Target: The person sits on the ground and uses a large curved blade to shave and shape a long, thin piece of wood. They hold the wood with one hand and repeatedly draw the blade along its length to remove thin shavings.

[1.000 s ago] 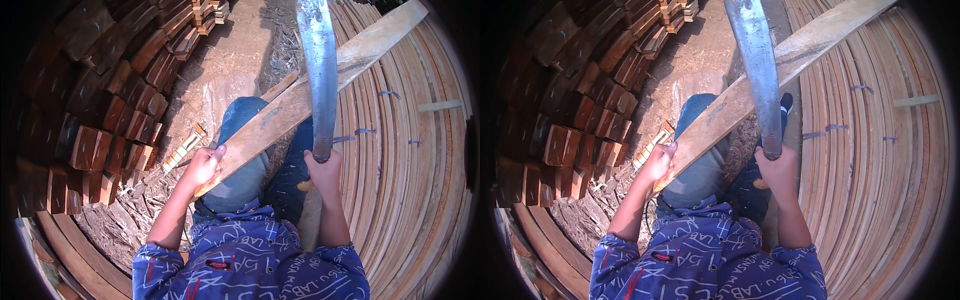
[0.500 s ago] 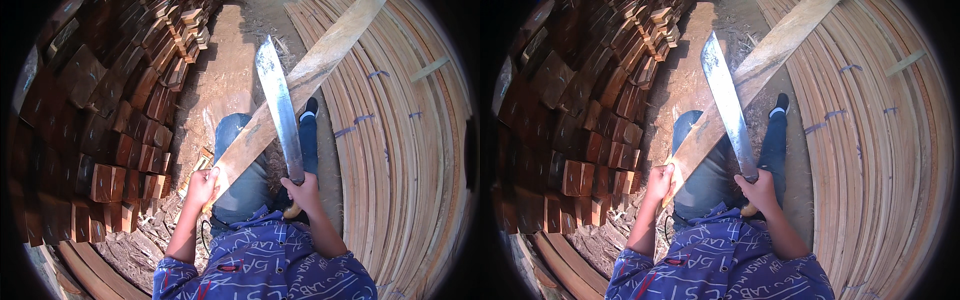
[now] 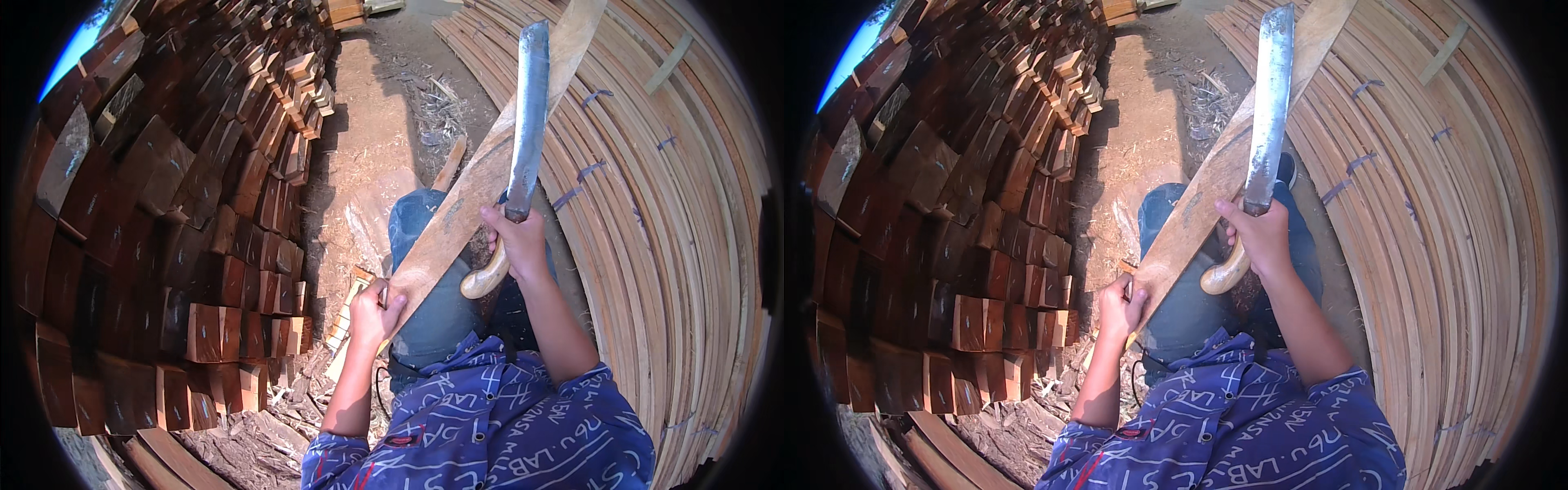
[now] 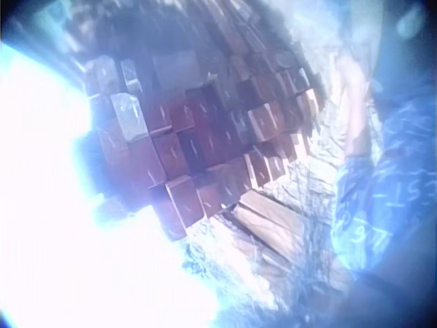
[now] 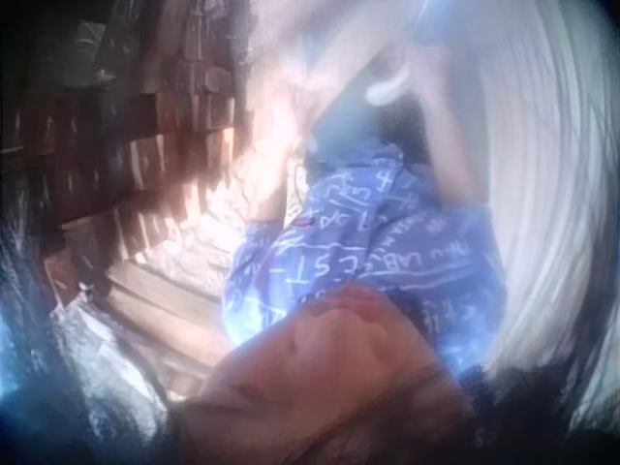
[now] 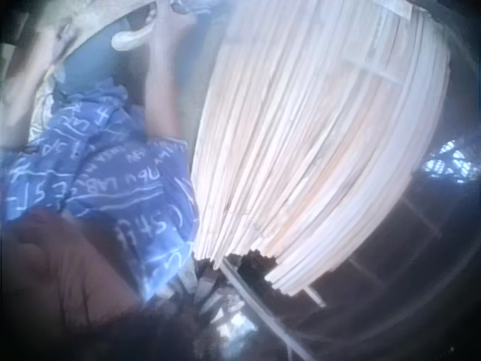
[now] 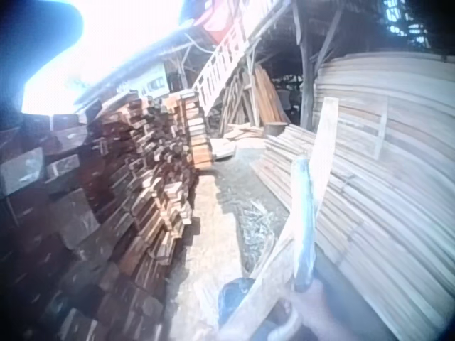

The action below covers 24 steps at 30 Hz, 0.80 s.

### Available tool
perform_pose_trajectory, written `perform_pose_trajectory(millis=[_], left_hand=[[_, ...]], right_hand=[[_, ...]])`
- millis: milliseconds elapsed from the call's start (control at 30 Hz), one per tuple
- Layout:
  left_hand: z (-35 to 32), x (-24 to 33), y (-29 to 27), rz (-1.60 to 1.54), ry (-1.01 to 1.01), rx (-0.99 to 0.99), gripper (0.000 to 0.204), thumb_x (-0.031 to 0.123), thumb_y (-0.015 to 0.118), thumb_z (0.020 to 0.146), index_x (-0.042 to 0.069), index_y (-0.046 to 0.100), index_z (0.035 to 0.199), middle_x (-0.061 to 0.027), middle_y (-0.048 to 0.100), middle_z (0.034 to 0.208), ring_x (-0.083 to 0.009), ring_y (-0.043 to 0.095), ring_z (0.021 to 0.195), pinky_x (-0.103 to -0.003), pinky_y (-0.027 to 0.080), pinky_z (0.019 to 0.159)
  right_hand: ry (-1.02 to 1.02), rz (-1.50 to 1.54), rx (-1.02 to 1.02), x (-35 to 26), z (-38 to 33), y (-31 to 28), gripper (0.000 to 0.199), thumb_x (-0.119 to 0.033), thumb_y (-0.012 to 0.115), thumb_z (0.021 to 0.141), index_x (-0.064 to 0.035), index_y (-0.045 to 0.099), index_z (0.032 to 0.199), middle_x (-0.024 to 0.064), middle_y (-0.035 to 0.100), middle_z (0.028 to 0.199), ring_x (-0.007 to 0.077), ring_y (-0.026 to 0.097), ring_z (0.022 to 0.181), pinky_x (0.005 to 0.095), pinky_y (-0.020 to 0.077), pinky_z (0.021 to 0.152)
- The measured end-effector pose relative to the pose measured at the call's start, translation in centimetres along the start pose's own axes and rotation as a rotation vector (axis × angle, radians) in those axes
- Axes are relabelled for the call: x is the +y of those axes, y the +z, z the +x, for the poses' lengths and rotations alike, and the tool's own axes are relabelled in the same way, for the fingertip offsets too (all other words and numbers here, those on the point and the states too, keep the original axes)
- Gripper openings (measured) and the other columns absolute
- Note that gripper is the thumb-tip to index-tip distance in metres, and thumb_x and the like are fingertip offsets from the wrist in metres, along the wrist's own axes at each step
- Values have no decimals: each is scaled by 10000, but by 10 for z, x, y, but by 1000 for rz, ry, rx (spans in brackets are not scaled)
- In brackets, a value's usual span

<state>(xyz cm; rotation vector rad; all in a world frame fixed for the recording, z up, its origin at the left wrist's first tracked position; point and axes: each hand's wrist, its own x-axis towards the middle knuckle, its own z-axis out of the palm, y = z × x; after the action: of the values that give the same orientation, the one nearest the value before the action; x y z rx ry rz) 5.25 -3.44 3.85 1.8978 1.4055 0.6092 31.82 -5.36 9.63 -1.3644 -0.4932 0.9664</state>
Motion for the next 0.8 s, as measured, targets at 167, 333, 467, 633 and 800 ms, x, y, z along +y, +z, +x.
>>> perform_pose_trajectory(millis=[167,333,467,633,800], left_hand=[[6,12,-10,35,19,-98,513,447,768,726,45,617,1005,-181,616,663,-391,641,677,-461,498,664],[-16,19,-49,84,123,-107,959,516,855,584,34,468,1316,-198,510,1224,-369,496,1176,-452,400,968],[-43,40,-88,325,102,-228,1070,496,882,534,22,411,1369,-196,506,1233,-379,484,1190,-484,344,1026],[-63,84,-107,612,-142,-281,811,369,854,575,-5,515,1210,-196,552,1156,-375,523,1135,-475,393,978],[-62,87,-97,462,-172,-277,585,333,868,592,-7,610,992,-184,680,767,-347,698,703,-396,551,644]], right_hand=[[-52,-36,138,-3,1,-4,189,-25,770,783,-15,593,847,28,582,675,98,524,490,241,438,434],[-99,-78,216,14,3,-10,231,-11,756,804,-55,529,790,11,545,653,100,521,492,244,431,431],[-81,-126,227,16,7,-29,231,-32,760,810,-60,533,778,6,537,645,92,517,492,236,421,433],[-17,-21,188,20,15,-33,222,-55,763,808,-68,543,782,-1,539,651,86,519,495,230,428,441],[70,-10,149,16,27,-33,202,-71,768,807,-24,572,815,19,577,662,86,547,509,236,439,435]])
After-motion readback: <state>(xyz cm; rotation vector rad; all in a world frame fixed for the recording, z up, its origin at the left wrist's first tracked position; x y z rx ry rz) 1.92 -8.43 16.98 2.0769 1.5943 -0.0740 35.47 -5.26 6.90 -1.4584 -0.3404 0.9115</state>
